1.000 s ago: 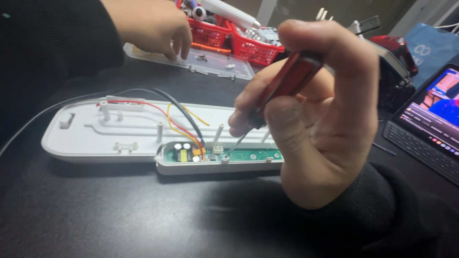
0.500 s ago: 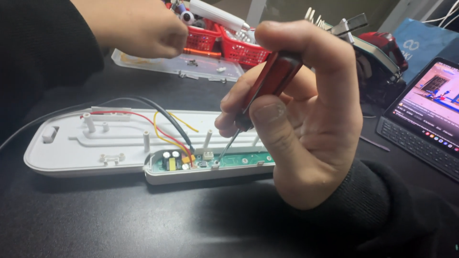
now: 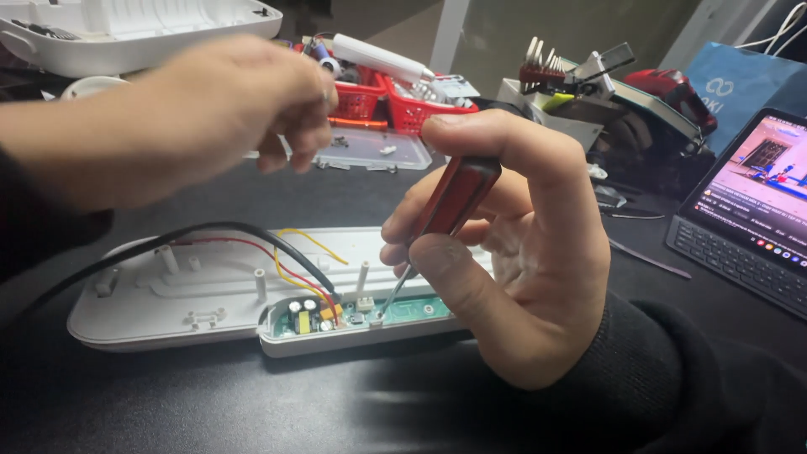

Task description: Connecting and securing internal wires and components of an electronic device using a screwdriver.

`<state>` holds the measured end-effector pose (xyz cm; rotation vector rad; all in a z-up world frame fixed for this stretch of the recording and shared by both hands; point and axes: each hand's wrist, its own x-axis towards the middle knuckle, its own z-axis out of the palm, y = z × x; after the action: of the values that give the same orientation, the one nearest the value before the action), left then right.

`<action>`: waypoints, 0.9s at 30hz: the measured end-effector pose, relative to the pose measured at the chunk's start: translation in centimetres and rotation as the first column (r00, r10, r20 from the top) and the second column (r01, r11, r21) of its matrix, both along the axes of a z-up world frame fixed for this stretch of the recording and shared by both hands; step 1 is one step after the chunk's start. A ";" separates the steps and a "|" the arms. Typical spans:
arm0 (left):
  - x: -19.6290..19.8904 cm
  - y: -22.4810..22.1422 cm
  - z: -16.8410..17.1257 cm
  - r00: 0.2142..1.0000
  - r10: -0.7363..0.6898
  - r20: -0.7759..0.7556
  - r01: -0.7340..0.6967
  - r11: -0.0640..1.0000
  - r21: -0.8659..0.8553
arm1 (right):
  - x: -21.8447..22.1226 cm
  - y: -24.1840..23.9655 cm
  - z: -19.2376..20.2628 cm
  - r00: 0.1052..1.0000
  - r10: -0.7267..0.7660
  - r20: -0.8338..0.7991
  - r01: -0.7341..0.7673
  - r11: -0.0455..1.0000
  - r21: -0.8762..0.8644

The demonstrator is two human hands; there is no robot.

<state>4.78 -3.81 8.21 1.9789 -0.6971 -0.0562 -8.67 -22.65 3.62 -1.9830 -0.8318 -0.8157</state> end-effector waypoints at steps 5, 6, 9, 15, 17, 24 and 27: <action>-2.2 0.3 0.4 0.917 -0.075 -0.392 -0.070 0.937 -0.343 | 0.3 0.2 -0.2 1.000 0.008 -0.001 -0.008 1.000 0.018; -2.5 0.5 0.1 0.893 -0.081 -0.442 -0.090 0.932 -0.352 | 0.3 0.3 -0.2 1.000 0.001 0.006 -0.001 1.000 0.020; -4.4 0.2 0.4 0.857 -0.024 -0.514 -0.190 0.913 -0.361 | 0.3 0.3 -0.3 1.000 0.001 0.019 -0.001 1.000 0.024; -6.9 -0.1 1.4 0.776 0.195 -0.600 -0.467 0.817 -0.339 | 0.2 0.1 -0.4 0.999 0.010 0.032 -0.010 1.000 0.009; -6.8 0.4 1.0 0.749 0.232 -0.621 -0.532 0.769 -0.354 | 0.2 0.2 -0.5 0.999 0.013 0.029 -0.013 1.000 0.001; -5.6 2.6 -0.7 0.728 0.099 -0.678 -0.456 0.809 -0.371 | 0.9 0.5 -0.9 0.992 -0.075 0.098 0.078 0.997 -0.022; -5.8 2.3 -0.7 0.704 0.094 -0.704 -0.473 0.801 -0.367 | 0.9 0.6 -0.7 0.992 -0.094 0.088 0.095 0.995 -0.009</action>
<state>-1.03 -1.53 7.48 1.3557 0.0979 -0.3214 -7.82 -22.01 2.89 -2.0224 -0.8000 -0.9599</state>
